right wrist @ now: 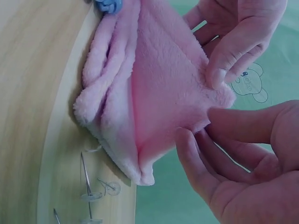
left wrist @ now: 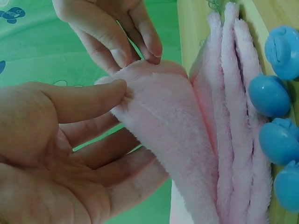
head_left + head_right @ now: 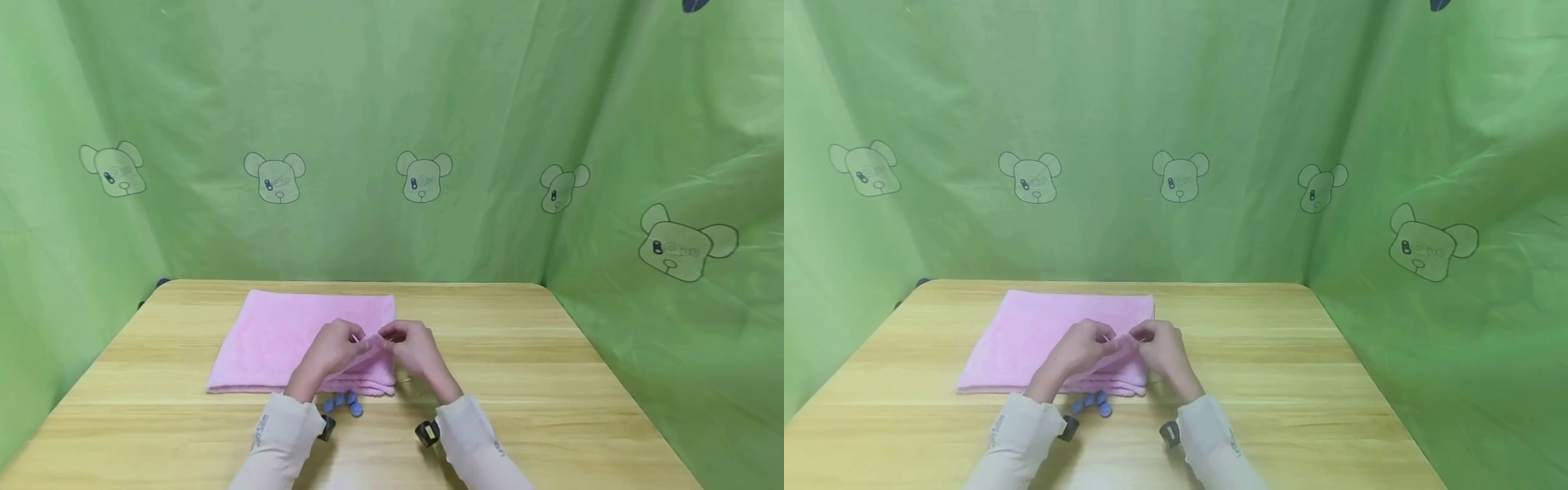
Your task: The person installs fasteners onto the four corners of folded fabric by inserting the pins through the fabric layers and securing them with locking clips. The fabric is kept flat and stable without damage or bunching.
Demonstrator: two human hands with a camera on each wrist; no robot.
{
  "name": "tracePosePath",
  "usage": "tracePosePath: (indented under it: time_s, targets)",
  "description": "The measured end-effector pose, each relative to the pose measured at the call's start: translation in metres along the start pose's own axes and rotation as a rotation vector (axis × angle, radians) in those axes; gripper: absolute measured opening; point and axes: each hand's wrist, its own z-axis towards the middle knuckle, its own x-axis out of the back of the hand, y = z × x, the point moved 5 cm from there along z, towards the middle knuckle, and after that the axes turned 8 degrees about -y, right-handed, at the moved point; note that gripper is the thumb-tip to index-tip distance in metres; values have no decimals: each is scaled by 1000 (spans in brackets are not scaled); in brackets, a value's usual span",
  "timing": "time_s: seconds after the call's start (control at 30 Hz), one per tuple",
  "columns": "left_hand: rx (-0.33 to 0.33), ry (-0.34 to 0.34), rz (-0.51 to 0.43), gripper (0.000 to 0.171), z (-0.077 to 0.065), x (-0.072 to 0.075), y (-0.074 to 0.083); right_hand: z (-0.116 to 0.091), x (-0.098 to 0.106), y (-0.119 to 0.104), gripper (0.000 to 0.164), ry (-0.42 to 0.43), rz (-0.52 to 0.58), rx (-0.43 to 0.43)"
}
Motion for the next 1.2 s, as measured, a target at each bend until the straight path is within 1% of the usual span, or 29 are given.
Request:
tracePosePath:
  time_s: [0.1, 0.2, 0.3, 0.5, 0.67, 0.77, 0.83, 0.9, 0.97, 1.07, 1.2]
  targets:
    - [-3, 13, 0, 16, 0, 1, 0, 0, 0, 0, 14, 4, -5, -2]
    - [-4, 31, -7, 14, 1, 3, 0, 1, 0, 0, 9, 29, 4, -25]
    - [-14, 46, -18, 9, 0, 4, 1, 1, 0, 1, 9, 44, 13, -37]
    - [-21, 45, -36, 6, -1, 3, 2, 0, 0, 2, 8, 31, -2, -42]
    - [-27, 65, -18, 6, 0, 6, 2, -1, 10, -3, 10, 29, -9, -33]
    - [-27, 83, -8, 6, 0, 8, 2, -2, 23, -3, 12, 45, -53, -61]
    - [-22, 89, -8, 6, 0, 9, 2, -3, 30, 0, 13, 53, -103, -100]
    - [-19, 92, -9, 6, 0, 9, 2, -4, 34, 5, 11, 56, -157, -130]
    - [-13, 89, -8, 6, 0, 9, 2, -5, 35, 11, 10, 55, -185, -155]
    - [-2, 84, -10, 7, -1, 8, 1, -4, 30, 22, 16, 2, -197, -191]
    - [9, 76, -16, 8, 0, 6, 0, -3, 17, 35, 26, -134, -225, -252]
